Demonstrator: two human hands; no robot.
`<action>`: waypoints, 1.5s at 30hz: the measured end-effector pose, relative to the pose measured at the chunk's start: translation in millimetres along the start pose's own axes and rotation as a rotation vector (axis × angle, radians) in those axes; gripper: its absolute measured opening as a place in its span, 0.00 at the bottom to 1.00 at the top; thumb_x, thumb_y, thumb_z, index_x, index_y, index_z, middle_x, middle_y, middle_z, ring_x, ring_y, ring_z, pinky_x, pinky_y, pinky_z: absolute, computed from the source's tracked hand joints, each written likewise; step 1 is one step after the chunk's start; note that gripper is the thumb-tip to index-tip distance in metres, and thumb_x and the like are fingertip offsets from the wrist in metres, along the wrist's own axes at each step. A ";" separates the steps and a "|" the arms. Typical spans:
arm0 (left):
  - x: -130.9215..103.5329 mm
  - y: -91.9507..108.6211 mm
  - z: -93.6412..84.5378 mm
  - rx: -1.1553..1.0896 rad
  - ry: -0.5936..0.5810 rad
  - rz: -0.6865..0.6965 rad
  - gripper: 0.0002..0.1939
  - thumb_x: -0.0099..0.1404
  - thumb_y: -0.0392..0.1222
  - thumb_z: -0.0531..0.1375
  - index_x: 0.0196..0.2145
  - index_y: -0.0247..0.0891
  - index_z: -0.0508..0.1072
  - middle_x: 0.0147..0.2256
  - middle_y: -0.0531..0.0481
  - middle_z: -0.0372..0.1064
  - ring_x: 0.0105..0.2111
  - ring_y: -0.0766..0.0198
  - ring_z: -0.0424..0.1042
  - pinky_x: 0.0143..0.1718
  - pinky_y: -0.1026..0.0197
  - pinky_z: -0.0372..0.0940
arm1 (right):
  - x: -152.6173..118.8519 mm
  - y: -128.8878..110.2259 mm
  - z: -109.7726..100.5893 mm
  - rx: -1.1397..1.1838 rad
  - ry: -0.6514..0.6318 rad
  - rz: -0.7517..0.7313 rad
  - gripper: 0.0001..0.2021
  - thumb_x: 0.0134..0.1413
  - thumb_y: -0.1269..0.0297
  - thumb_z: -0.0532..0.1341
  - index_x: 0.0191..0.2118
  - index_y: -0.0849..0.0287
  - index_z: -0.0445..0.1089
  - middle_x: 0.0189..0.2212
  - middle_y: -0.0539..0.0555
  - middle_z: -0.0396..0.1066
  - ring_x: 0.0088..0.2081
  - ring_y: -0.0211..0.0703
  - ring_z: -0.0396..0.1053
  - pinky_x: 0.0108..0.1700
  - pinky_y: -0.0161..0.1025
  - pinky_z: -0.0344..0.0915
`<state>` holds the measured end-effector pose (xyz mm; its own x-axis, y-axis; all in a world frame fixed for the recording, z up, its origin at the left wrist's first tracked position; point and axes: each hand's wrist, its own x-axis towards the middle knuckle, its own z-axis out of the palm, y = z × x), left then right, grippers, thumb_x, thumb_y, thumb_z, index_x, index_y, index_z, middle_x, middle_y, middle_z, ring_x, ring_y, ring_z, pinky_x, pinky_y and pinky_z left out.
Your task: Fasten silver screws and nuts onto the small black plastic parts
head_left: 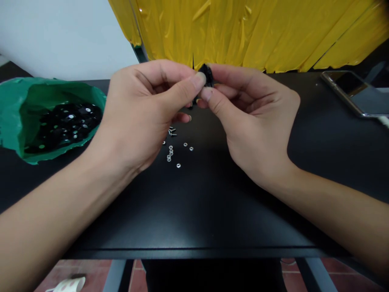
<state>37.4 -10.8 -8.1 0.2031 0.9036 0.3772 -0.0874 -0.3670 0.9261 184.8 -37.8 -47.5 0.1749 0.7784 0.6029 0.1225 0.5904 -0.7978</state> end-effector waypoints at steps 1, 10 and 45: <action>0.4 -0.4 -0.3 -0.015 -0.011 0.001 0.10 0.63 0.25 0.66 0.28 0.37 0.84 0.27 0.53 0.76 0.26 0.72 0.72 0.24 0.72 0.68 | 0.1 -3.4 0.2 -0.029 0.000 0.027 0.10 0.65 0.66 0.66 0.45 0.39 0.78 0.43 0.43 0.83 0.49 0.49 0.82 0.56 0.43 0.79; -0.2 -6.0 1.0 0.218 0.082 0.203 0.12 0.70 0.38 0.66 0.27 0.37 0.82 0.25 0.52 0.74 0.23 0.71 0.71 0.20 0.68 0.68 | -0.1 -20.1 3.4 -0.094 0.006 0.057 0.11 0.65 0.71 0.65 0.46 0.45 0.77 0.46 0.44 0.83 0.49 0.47 0.82 0.59 0.44 0.77; -4.3 1.3 0.8 0.057 0.028 -0.098 0.10 0.69 0.34 0.64 0.29 0.35 0.81 0.31 0.49 0.77 0.33 0.64 0.78 0.30 0.64 0.72 | -2.1 -8.8 5.9 -0.152 -0.030 0.056 0.11 0.68 0.66 0.62 0.48 0.40 0.76 0.44 0.44 0.83 0.51 0.48 0.81 0.61 0.47 0.76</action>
<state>37.2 -15.4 -8.5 0.1805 0.9412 0.2856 -0.0127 -0.2881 0.9575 177.6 -43.3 -41.8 0.1563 0.8164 0.5559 0.2602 0.5090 -0.8205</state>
